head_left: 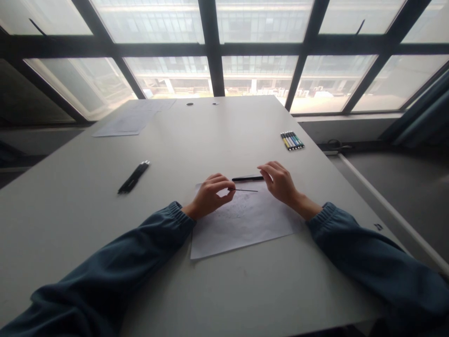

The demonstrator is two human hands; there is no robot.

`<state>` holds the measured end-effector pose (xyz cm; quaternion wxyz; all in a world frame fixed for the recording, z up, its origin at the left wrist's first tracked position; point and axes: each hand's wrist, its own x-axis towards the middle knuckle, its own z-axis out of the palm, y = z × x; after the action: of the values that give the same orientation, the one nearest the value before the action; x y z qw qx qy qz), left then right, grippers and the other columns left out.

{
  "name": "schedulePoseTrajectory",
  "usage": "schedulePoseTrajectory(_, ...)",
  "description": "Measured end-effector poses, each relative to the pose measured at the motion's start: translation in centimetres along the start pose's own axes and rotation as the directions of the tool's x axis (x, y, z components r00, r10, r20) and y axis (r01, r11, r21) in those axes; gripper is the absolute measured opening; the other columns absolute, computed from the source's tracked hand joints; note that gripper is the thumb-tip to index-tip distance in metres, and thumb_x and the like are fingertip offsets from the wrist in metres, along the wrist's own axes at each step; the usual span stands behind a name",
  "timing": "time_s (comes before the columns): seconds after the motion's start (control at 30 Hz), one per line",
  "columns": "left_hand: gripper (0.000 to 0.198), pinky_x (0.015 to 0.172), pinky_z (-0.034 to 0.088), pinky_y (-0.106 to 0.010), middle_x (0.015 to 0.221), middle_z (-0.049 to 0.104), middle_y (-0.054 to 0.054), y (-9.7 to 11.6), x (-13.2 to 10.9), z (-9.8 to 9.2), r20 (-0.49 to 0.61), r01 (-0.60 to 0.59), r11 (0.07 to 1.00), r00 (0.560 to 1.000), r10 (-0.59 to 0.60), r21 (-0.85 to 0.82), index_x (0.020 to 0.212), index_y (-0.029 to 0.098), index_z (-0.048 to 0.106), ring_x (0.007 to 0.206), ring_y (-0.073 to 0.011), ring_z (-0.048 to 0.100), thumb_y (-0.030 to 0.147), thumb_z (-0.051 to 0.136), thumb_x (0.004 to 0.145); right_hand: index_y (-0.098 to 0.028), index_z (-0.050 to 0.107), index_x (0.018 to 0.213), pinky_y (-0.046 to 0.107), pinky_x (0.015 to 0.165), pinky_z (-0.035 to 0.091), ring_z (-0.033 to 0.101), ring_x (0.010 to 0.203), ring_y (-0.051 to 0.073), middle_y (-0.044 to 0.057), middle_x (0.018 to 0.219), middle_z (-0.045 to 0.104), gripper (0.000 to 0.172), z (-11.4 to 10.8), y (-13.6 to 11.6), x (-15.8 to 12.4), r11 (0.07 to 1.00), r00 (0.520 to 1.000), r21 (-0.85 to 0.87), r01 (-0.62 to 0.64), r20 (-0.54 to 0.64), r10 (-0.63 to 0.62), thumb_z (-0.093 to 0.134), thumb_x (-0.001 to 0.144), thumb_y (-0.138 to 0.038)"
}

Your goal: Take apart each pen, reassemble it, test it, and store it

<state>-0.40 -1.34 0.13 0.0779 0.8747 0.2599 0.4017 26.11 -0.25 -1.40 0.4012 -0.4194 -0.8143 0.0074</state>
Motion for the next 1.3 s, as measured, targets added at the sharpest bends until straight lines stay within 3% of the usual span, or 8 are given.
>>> schedulePoseTrajectory(0.23,0.007,0.075,0.051,-0.030,0.079,0.069,-0.003,0.1,0.0,0.0,0.000,-0.001,1.000,1.000,0.001,0.002,0.085,0.019,0.068,0.076,-0.0150,0.060,0.013,0.065,0.086,-0.021,0.073,0.106,0.041,0.089,0.046,0.057,0.101,0.026,0.008,0.104,0.070,0.016,1.1,1.4,0.7,0.998,0.979,-0.060,-0.010,0.203,0.022,0.063,0.094,-0.022)
schedulePoseTrajectory(0.43,0.007,0.075,0.052,-0.030,0.078,0.070,-0.003,0.2,0.1,-0.1,-0.002,0.010,1.000,1.000,-0.010,-0.003,0.084,0.020,0.069,0.075,-0.0152,0.061,0.015,0.065,0.086,-0.022,0.075,0.095,0.042,0.089,0.044,0.057,0.099,0.025,0.007,0.100,0.071,0.007,1.6,1.6,0.8,0.998,0.964,-0.059,-0.002,0.266,0.017,0.070,0.090,-0.024)
schedulePoseTrajectory(0.57,0.006,0.076,0.053,-0.031,0.078,0.070,-0.003,0.2,0.0,-0.1,-0.016,0.030,1.000,0.999,-0.030,0.000,0.085,0.020,0.069,0.075,-0.0154,0.062,0.015,0.065,0.086,-0.022,0.074,0.090,0.041,0.087,0.045,0.057,0.096,0.024,0.006,0.096,0.070,0.003,1.7,1.9,0.7,1.000,0.974,-0.031,-0.003,0.226,0.010,0.071,0.089,-0.022)
schedulePoseTrajectory(0.9,0.004,0.073,0.052,-0.030,0.076,0.068,-0.002,0.0,-0.2,-0.4,-0.187,0.121,0.992,0.976,-0.114,0.026,0.083,0.019,0.068,0.074,-0.0147,0.061,0.016,0.067,0.085,-0.021,0.072,0.096,0.042,0.087,0.049,0.059,0.093,0.025,0.007,0.095,0.068,0.008,-0.1,2.7,-0.4,0.994,0.998,0.085,-0.061,-0.018,0.063,0.065,0.093,-0.022)
schedulePoseTrajectory(1.1,0.005,0.072,0.052,-0.029,0.076,0.067,-0.001,-0.1,-0.2,-0.4,-0.263,0.172,0.982,0.954,-0.146,0.079,0.081,0.019,0.067,0.075,-0.0148,0.061,0.015,0.067,0.084,-0.022,0.072,0.096,0.043,0.085,0.050,0.059,0.093,0.026,0.008,0.094,0.067,0.010,-2.2,3.4,-1.9,0.995,0.995,0.066,-0.078,-0.052,0.081,0.063,0.093,-0.024)
schedulePoseTrajectory(1.3,0.005,0.073,0.053,-0.030,0.076,0.067,-0.001,-0.1,-0.2,-0.4,-0.263,0.169,0.981,0.955,-0.140,0.092,0.081,0.019,0.067,0.075,-0.0150,0.061,0.016,0.067,0.085,-0.022,0.073,0.097,0.045,0.085,0.051,0.060,0.093,0.027,0.009,0.094,0.067,0.012,-3.3,3.9,-2.9,0.996,0.995,0.053,-0.073,-0.056,0.076,0.061,0.094,-0.025)
